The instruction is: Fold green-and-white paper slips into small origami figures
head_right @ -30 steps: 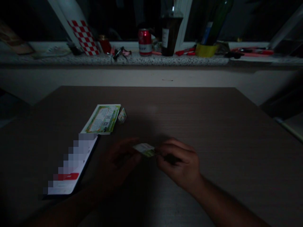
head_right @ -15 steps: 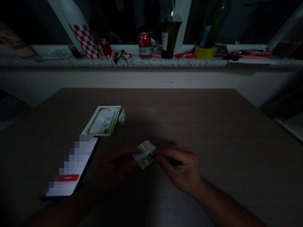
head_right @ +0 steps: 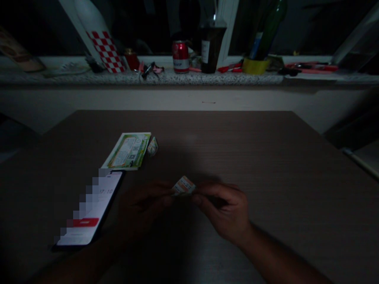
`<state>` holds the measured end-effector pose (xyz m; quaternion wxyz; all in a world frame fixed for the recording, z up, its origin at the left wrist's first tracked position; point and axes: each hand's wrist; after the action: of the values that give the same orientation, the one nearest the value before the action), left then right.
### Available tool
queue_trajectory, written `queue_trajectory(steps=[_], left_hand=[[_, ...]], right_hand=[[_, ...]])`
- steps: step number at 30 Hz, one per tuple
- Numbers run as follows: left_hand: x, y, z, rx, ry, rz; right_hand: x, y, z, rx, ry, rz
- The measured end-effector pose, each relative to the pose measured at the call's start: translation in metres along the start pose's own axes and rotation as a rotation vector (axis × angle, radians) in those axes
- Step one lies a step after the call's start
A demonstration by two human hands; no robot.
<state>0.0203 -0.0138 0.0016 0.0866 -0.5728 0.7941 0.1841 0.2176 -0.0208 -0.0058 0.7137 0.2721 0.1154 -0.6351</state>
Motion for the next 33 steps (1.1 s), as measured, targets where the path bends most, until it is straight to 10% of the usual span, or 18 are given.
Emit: queue_trajectory(steps=[11,33], left_hand=[[0.004,-0.012,-0.005,0.073,0.279,-0.102],[-0.001,-0.010,-0.001,0.196,0.378,0.029]], right_hand=[[0.004,-0.013,0.002,-0.085,-0.264,-0.128],[0.004,-0.004,0.000,0.038,-0.096,0.066]])
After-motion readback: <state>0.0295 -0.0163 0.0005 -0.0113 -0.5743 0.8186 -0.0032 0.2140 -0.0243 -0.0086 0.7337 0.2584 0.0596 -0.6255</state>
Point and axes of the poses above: each hand's wrist, its own x-axis away from the middle knuckle, its own y-axis out of the back of the hand, z = x × y, and after that the axes turned 8 degrees about z, right-handed
